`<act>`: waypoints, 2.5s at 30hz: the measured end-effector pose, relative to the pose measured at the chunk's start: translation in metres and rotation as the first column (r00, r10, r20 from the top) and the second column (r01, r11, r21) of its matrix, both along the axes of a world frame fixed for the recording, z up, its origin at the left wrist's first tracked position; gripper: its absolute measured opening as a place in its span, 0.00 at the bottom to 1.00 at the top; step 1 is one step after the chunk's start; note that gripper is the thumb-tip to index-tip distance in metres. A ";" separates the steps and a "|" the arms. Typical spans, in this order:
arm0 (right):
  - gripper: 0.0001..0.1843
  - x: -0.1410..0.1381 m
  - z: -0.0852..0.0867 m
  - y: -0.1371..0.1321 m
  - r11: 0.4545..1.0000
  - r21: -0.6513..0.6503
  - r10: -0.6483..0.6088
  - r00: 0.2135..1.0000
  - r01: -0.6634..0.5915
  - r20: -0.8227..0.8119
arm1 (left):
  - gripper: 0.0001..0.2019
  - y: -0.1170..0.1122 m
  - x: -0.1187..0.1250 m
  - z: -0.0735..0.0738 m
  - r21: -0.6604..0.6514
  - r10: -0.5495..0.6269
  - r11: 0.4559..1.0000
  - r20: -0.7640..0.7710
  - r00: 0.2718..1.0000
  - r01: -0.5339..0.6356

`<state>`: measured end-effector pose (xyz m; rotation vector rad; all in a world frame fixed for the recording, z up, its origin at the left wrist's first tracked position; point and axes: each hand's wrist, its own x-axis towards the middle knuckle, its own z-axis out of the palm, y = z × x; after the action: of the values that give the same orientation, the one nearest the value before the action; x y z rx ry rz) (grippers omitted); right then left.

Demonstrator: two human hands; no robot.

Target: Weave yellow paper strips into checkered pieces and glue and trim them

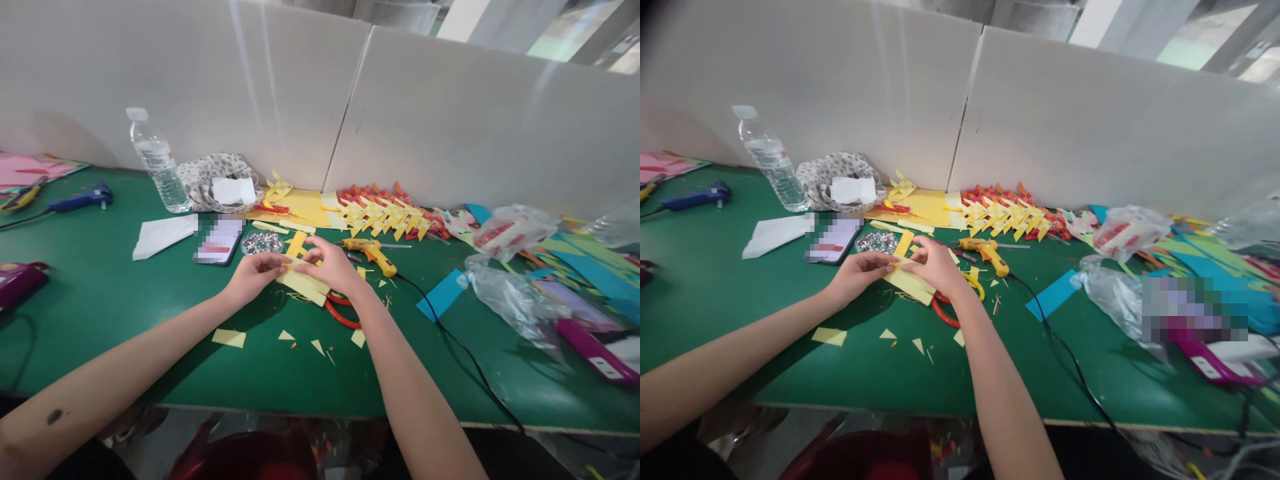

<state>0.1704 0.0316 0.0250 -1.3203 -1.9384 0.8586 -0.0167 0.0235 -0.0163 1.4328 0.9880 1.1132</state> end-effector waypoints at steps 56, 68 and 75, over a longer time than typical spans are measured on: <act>0.10 0.020 -0.010 0.015 0.804 0.494 -0.541 0.752 0.332 0.375 | 0.16 -0.034 -0.030 0.032 0.112 -0.045 0.986 -0.523 0.851 0.121; 0.13 0.009 -0.010 0.011 0.754 0.596 -0.526 0.798 0.278 0.293 | 0.12 -0.010 -0.016 0.043 0.267 0.124 0.962 -0.602 0.788 0.052; 0.11 -0.005 -0.013 0.006 0.778 0.604 -0.116 0.905 -0.173 0.410 | 0.22 0.008 -0.003 0.033 -0.223 -0.083 0.972 -0.059 0.995 0.068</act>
<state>0.1655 0.0374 0.0119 -1.1042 -2.2938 -0.1337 -0.0193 0.0319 0.0171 1.3231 1.0618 0.8749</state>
